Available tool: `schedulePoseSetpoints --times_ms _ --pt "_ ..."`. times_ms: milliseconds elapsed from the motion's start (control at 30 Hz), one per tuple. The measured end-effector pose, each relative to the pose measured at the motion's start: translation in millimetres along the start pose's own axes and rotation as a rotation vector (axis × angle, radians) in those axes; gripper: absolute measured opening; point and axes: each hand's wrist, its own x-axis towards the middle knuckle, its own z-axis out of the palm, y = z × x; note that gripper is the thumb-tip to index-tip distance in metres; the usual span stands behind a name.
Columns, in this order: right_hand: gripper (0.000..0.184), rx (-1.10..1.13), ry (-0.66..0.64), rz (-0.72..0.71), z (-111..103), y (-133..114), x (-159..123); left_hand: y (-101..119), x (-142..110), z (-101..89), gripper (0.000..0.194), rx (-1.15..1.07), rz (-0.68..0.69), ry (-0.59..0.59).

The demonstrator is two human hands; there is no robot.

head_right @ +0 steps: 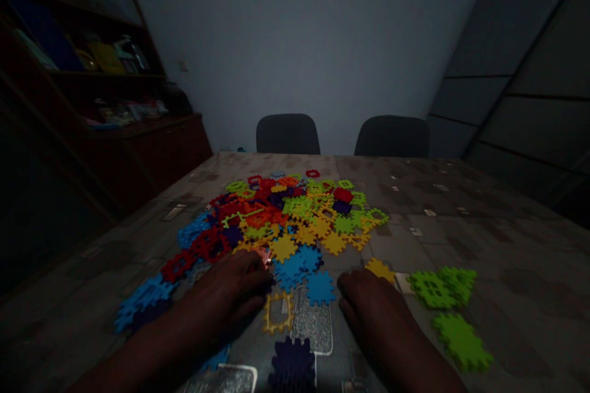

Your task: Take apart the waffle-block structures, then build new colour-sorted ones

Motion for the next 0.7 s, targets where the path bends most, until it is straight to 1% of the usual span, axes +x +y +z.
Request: schedulePoseSetpoints --times_ms 33,100,133,167,333,467,567,633,700 --pt "0.018 -0.001 0.000 -0.002 1.2 0.9 0.2 1.4 -2.3 -0.6 0.027 0.043 0.024 -0.031" --pt "0.018 0.000 0.008 0.000 3.4 2.3 0.8 2.9 -5.2 0.3 0.042 0.101 0.028 -0.075" --pt "0.018 -0.001 0.012 0.001 4.4 2.8 1.2 2.9 -5.5 1.7 0.046 0.108 0.022 -0.081" --pt "0.017 -0.001 0.019 0.001 5.4 3.2 1.5 2.8 -5.3 3.5 0.045 0.113 0.021 -0.077" --pt "0.017 0.017 0.060 -0.024 11.1 5.7 1.6 4.1 0.2 12.6 0.030 0.209 -0.016 -0.032" --pt "0.017 0.055 0.124 -0.060 22.1 14.5 1.5 7.5 3.3 21.4 0.017 0.220 -0.055 -0.031" --pt "0.018 0.091 0.197 -0.094 30.6 22.8 3.1 6.2 4.6 31.5 0.021 0.188 -0.076 -0.019" --pt "0.019 0.107 0.195 -0.102 32.9 26.0 4.1 4.2 5.2 36.9 0.026 0.147 -0.094 0.001" --pt "0.020 0.111 0.179 -0.098 32.5 26.3 4.5 2.6 5.1 38.2 0.029 0.090 -0.108 0.025"
